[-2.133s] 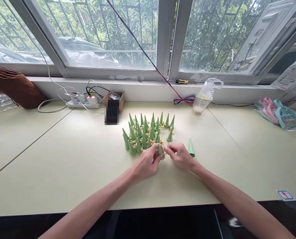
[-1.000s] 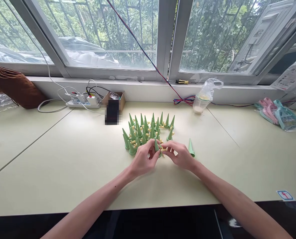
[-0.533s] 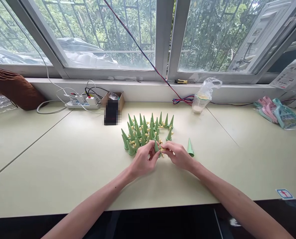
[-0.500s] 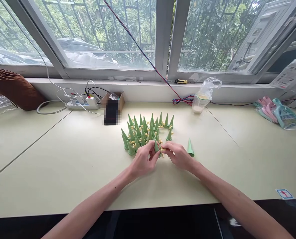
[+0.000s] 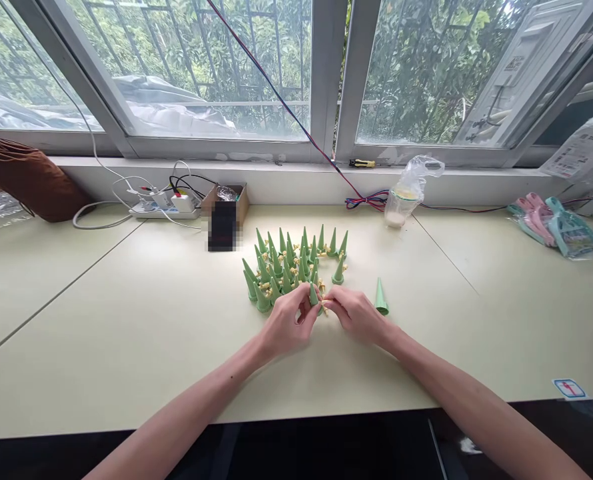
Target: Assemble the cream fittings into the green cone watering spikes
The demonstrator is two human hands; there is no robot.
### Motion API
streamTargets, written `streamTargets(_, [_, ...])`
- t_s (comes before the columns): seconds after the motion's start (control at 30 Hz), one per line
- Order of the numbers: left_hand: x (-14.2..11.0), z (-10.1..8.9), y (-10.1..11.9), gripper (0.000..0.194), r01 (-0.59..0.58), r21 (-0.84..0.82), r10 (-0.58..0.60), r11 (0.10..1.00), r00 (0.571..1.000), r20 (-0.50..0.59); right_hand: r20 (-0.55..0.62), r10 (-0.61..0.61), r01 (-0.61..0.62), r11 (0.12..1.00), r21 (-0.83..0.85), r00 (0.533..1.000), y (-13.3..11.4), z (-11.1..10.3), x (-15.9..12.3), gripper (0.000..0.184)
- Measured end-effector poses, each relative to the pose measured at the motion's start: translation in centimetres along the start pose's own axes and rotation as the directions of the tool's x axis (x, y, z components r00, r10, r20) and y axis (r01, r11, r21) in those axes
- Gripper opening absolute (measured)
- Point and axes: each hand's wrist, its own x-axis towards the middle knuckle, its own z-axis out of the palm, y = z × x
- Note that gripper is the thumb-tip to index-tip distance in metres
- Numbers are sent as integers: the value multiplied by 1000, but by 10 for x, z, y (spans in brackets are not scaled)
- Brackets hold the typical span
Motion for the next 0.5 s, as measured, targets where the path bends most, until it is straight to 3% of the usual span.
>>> streamTargets(0.5, [-5,3,-2,6,-24,-7,25,1000,999,38,-33,28,-25,997,68,999,0,5,0,38])
